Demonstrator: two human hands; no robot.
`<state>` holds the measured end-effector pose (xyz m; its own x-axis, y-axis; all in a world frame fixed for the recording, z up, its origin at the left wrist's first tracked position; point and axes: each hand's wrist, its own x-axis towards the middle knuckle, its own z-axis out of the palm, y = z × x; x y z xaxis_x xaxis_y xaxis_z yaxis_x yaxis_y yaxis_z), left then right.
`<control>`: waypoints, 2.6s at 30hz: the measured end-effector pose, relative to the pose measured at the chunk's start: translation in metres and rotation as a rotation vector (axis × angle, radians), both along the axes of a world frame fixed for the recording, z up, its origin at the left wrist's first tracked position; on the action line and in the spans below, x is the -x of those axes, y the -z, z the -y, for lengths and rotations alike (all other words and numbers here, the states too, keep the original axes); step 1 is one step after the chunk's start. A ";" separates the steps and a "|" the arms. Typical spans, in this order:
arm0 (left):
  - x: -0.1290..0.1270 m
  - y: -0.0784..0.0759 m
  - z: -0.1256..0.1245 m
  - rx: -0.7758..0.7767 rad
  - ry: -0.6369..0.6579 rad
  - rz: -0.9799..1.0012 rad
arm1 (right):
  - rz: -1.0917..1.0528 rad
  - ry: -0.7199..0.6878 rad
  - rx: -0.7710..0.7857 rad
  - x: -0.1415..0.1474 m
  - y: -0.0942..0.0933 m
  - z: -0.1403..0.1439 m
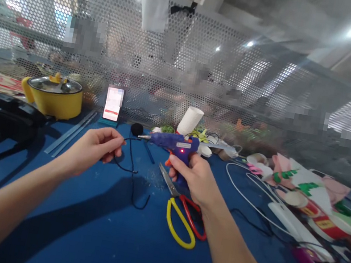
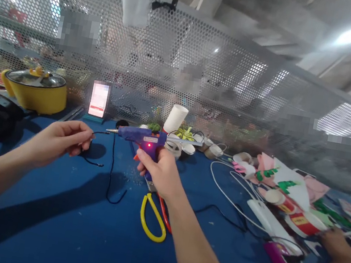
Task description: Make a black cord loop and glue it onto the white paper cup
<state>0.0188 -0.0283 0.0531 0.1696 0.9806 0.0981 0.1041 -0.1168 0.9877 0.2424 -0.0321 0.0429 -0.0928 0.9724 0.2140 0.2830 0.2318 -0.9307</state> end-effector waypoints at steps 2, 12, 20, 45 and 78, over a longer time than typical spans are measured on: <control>0.000 0.001 -0.001 -0.009 -0.007 -0.025 | -0.062 -0.024 0.016 0.000 0.000 0.002; -0.003 0.002 0.000 0.028 -0.019 0.000 | -0.082 -0.095 0.067 0.003 0.002 0.009; -0.007 0.003 0.004 0.042 0.036 -0.020 | -0.209 -0.007 0.057 0.004 0.011 -0.002; 0.000 0.003 0.000 -0.328 0.056 -0.637 | 0.942 0.524 0.093 -0.075 -0.003 -0.085; 0.061 0.054 -0.062 -0.238 0.034 -0.739 | 0.282 0.096 -0.479 0.058 0.001 -0.053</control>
<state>-0.0425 0.0333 -0.0007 0.3025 0.9405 0.1550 0.7185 -0.3318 0.6113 0.1843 0.0211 0.0424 -0.1265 0.7797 0.6133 0.5457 0.5709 -0.6134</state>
